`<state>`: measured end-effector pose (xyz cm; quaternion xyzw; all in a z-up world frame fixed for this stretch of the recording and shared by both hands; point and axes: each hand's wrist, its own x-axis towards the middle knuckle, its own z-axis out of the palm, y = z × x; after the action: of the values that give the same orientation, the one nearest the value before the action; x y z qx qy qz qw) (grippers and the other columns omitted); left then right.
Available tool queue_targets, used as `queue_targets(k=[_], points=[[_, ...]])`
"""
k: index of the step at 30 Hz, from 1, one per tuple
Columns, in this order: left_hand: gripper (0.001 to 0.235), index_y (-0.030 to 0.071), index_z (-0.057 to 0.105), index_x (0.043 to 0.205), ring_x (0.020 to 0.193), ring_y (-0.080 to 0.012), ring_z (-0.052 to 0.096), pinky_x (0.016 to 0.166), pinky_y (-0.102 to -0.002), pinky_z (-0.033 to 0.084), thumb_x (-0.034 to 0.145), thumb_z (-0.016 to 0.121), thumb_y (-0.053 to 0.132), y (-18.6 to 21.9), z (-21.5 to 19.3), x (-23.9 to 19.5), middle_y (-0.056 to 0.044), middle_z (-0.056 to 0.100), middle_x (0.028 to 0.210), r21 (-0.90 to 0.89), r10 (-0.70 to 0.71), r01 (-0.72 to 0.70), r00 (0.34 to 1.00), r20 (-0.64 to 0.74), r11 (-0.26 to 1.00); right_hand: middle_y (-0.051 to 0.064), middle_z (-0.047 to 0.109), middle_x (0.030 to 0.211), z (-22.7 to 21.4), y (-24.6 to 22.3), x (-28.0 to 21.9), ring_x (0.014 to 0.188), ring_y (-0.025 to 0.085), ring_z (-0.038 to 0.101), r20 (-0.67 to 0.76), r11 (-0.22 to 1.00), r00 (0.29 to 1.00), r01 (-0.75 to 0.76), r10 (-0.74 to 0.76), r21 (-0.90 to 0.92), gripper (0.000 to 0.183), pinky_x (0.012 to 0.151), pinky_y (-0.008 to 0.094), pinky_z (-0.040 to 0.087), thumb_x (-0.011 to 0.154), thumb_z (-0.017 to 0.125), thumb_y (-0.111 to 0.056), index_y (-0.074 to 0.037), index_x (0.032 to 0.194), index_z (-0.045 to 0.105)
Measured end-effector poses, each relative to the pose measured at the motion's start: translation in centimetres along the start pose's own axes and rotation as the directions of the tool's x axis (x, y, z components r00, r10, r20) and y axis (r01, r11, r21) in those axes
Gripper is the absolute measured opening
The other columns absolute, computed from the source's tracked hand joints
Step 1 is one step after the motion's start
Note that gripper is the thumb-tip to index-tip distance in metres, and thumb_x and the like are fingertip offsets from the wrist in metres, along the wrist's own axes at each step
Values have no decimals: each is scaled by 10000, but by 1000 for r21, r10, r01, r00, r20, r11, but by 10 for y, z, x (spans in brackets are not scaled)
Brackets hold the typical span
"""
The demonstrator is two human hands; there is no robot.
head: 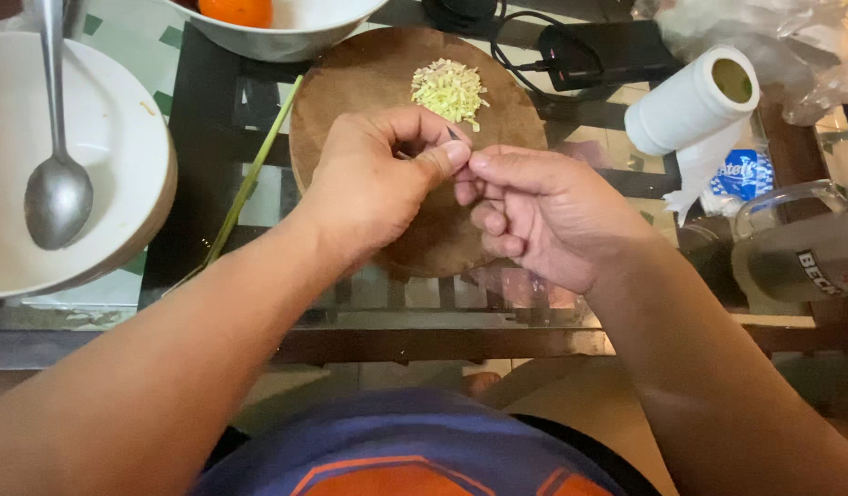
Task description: The person uses a small knife to chop a light-colored vegetable on a wooden cutting board. The chopped pieces are gathered into a pile on the board.
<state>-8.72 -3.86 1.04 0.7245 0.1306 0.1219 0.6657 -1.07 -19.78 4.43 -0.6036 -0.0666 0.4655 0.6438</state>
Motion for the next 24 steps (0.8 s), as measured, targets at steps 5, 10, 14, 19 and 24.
queue_targets(k=[5,10,14,19,24], points=[[77,178,765,817,733,-19,571,738,-188,481,894,763,171,17,-12,-8,92,723,777,48,-63,60,996,56,997,90,593,859,0,3,-1,570,97,472,114,995,993,-39,28,91,114,390,187,316,964,569,-148,-41,1001,586],[22,170,781,875,705,-21,573,702,-183,492,875,791,151,8,-17,-11,75,709,750,53,-71,66,990,120,996,64,584,839,-8,10,0,559,77,456,229,989,972,-77,46,127,53,389,168,300,976,578,-80,-39,1008,589],[202,184,731,981,789,-218,638,721,-357,491,823,647,89,-7,-36,-21,-33,693,960,454,242,-119,944,-225,883,91,618,836,1,9,0,550,105,472,-64,999,997,44,-44,-9,71,401,213,331,974,600,-58,-29,911,590],[414,40,536,1126,613,-510,633,520,-598,520,730,639,-25,-25,-67,-26,-196,441,1110,869,103,224,949,-297,440,78,616,771,7,15,6,501,127,490,-318,980,939,77,-132,-182,91,417,254,345,972,631,-72,-55,887,605],[344,37,581,1143,788,-380,734,608,-436,616,813,628,123,-59,-71,-9,-183,564,1103,963,40,262,963,-265,68,81,615,747,-6,26,18,455,118,500,-301,979,937,139,-178,-149,94,347,238,338,923,667,-97,-54,884,594]])
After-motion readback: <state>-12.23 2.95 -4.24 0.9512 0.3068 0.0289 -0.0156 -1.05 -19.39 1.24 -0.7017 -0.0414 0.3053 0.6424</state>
